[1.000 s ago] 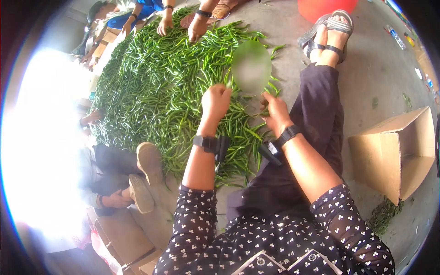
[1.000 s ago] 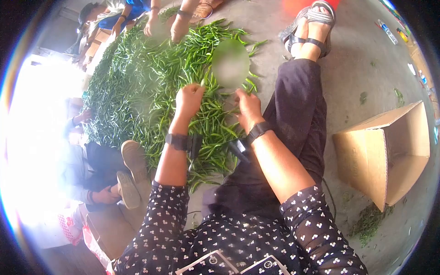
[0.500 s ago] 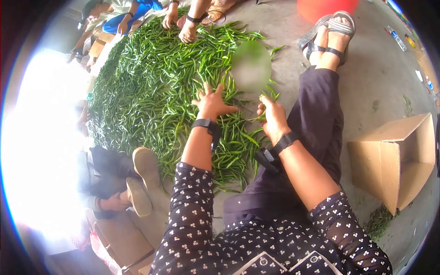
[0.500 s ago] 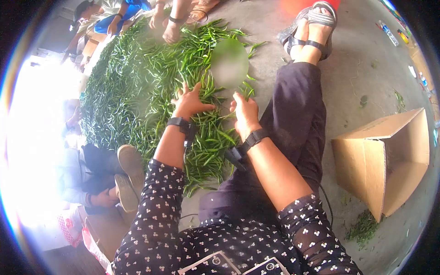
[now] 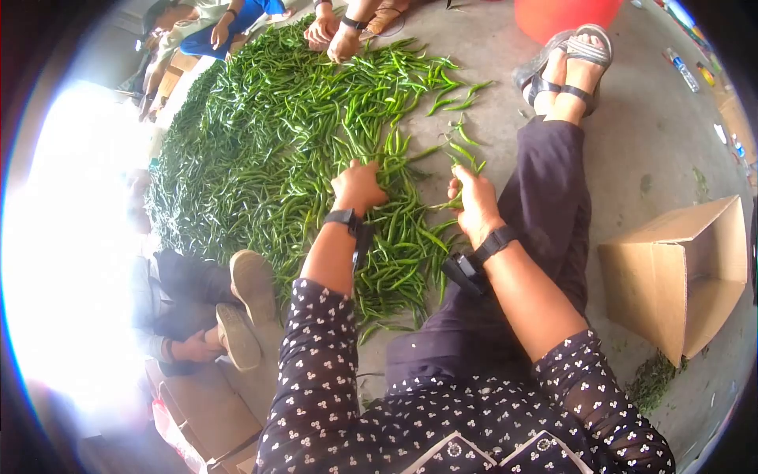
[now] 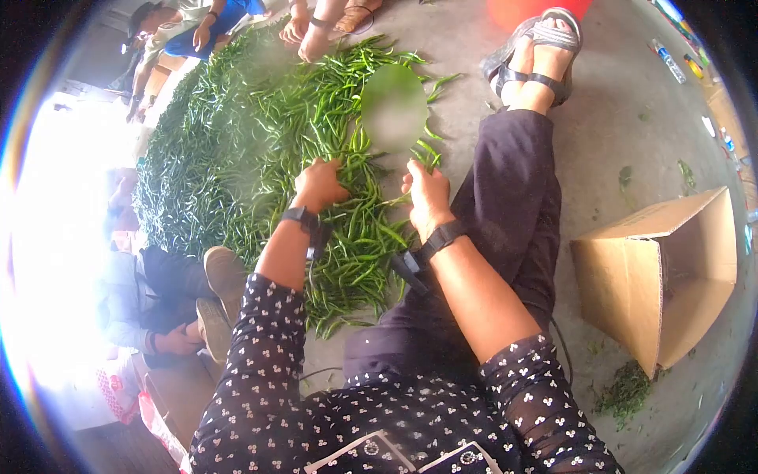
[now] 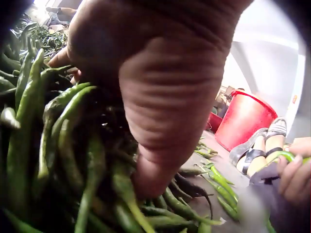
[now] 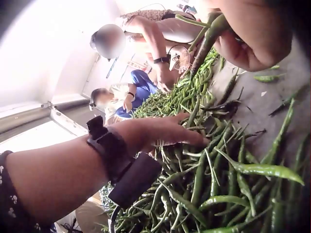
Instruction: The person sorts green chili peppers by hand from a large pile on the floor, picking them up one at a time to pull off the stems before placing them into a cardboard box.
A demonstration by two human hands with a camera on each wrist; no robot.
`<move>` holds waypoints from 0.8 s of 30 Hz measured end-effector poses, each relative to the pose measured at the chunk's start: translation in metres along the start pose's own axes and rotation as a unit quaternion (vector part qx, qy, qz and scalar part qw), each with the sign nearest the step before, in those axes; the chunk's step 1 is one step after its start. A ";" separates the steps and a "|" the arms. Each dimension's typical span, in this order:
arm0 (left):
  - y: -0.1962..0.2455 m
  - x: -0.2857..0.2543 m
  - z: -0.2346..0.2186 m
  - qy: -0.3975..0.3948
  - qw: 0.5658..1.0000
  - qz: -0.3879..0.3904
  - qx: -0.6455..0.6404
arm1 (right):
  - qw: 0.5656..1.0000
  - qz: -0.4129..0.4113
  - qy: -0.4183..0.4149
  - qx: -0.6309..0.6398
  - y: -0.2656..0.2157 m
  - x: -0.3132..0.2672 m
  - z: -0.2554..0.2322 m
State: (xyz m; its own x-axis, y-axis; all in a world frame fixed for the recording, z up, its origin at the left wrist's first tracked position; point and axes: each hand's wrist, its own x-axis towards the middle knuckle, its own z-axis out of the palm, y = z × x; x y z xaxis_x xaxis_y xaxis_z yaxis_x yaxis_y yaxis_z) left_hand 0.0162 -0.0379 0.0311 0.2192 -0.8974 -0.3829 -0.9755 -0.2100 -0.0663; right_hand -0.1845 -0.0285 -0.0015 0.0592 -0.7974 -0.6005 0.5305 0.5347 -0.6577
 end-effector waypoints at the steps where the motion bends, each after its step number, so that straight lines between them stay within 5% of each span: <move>1: -0.001 -0.008 0.001 0.025 0.999 0.011 0.021 | 1.000 0.005 0.006 -0.006 -0.002 -0.002 0.001; 9: -0.073 -0.053 -0.040 0.174 0.973 -0.149 -0.027 | 1.000 0.010 -0.018 -0.011 0.003 -0.005 0.003; 12: -0.071 -0.050 -0.045 0.233 0.945 -0.219 0.076 | 1.000 0.012 -0.015 -0.007 0.002 -0.004 0.005; 15: -0.038 -0.030 -0.048 0.236 0.964 -0.102 0.070 | 1.000 0.020 -0.004 0.002 0.000 -0.006 0.006; 17: -0.016 0.000 -0.021 0.294 0.949 0.095 -0.067 | 1.000 0.025 0.005 0.003 0.001 -0.004 0.004; 19: 0.027 0.016 -0.012 0.230 0.956 0.170 -0.066 | 1.000 -0.004 -0.010 -0.006 0.007 0.004 -0.001; 22: 0.062 0.045 0.012 0.221 0.953 0.205 -0.034 | 0.999 0.008 0.009 0.033 0.000 -0.004 0.004; 24: 0.072 0.056 0.025 0.149 0.980 0.129 -0.030 | 0.999 0.019 0.012 0.032 -0.002 -0.004 0.004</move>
State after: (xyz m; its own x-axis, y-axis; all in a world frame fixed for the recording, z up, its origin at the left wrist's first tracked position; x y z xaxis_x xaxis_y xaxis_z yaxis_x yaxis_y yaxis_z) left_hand -0.0419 -0.0938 -0.0183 -0.0288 -0.9952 -0.0939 -0.9982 0.0238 0.0542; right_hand -0.1824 -0.0275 0.0038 0.0607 -0.7700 -0.6352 0.5819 0.5443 -0.6042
